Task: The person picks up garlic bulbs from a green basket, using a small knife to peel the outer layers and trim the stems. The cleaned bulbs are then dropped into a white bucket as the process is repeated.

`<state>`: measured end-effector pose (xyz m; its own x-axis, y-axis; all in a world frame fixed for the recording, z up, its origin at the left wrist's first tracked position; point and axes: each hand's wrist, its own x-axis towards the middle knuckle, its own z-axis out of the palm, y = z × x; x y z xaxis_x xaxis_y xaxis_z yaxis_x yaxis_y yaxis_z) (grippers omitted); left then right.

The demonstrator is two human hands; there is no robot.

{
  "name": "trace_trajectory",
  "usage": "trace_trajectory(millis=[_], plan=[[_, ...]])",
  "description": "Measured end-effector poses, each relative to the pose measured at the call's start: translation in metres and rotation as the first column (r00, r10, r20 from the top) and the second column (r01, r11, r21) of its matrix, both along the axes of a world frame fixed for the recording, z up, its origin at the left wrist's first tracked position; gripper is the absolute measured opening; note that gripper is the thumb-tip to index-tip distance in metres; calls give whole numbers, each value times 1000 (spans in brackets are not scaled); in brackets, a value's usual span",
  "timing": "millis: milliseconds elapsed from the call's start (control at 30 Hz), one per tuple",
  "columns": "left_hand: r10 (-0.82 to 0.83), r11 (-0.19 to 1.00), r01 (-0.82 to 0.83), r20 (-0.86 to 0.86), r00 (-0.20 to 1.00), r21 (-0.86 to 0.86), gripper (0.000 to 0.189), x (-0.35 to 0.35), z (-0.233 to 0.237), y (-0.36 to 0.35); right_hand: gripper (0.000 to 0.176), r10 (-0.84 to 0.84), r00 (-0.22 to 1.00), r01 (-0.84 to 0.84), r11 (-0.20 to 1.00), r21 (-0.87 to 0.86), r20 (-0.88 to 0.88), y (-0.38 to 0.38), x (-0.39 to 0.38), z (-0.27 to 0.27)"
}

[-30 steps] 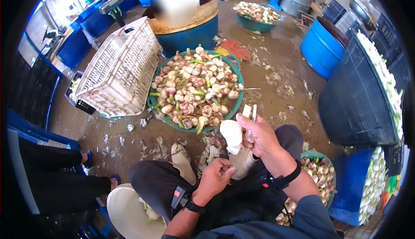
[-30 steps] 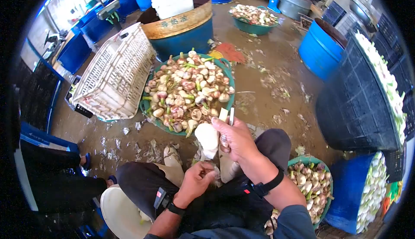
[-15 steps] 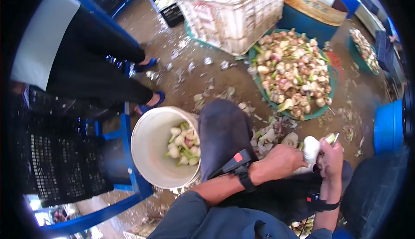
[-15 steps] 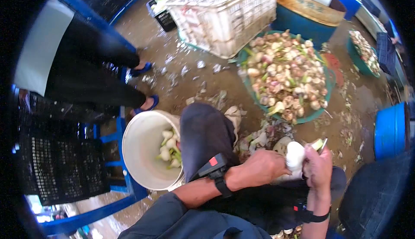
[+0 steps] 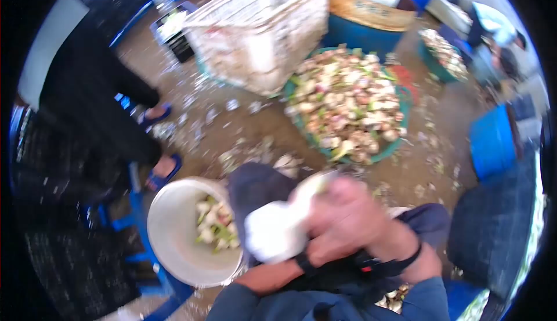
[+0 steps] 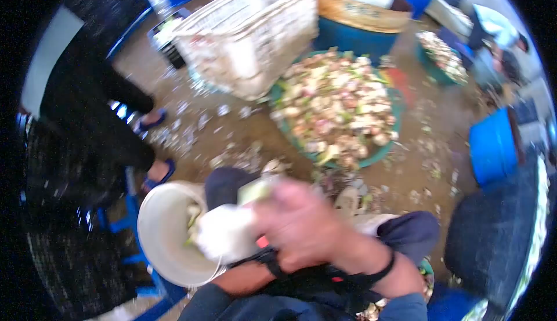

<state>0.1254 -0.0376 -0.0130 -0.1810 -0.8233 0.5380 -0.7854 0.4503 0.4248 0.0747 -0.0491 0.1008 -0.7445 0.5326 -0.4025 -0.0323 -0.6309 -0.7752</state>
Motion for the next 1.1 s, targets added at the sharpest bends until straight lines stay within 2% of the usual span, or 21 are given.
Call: trace_trajectory(millis=[33,67,100,133,167,200,233,267,300,367,433,500,567,633,833,1100], plan=[[-323,946,319,70,944,63,16,11,10,6,21,143,989,-144,989,-42,-22,-7,-8,11],[-608,792,594,109,786,139,16,5,21,4,22,202,977,-189,970,152,-73,-8,-17,5],[-826,563,798,117,552,214,15,-5,30,3,21,217,974,-190,933,306,-56,-3,-14,-5],[-957,290,915,100,272,280,15,-17,36,4,19,185,978,-207,927,312,100,8,-5,-5],[-998,2,944,63,-20,329,15,-33,29,-4,18,158,955,-233,922,308,249,19,5,-6],[-954,-273,892,17,-299,361,15,-48,22,-8,17,100,957,-191,924,332,272,28,19,-22],[-836,-518,768,-33,-548,376,15,-60,-5,-38,17,50,956,-155,922,354,290,37,35,-39],[-301,-890,214,-165,-939,404,12,-71,-35,-69,19,-29,931,-108,931,349,364,45,51,-45],[361,-828,-446,-287,-887,339,11,-76,-49,-81,21,-103,894,-62,936,347,436,53,67,-49],[361,-781,-462,-300,-883,420,13,-80,-36,-79,26,-255,716,-102,883,459,650,74,98,-58],[368,-766,-472,-305,-878,437,12,-80,-35,-78,33,-284,676,-77,890,449,680,95,124,-47],[369,-754,-485,-325,-871,442,12,-80,-34,-77,36,-241,665,-39,934,355,707,123,157,-51],[373,-744,-494,-334,-866,450,12,-82,-33,-75,35,-281,700,-6,917,398,657,142,178,-52],[379,-735,-500,-335,-863,458,12,-83,-33,-74,27,-298,681,12,918,397,669,153,189,-56],[380,-708,-511,-347,-858,488,13,-82,-38,-68,28,-294,639,63,941,332,711,162,193,-85],[389,-684,-498,-310,-867,534,16,-81,-42,-67,28,-285,630,21,936,351,723,164,193,-100]])
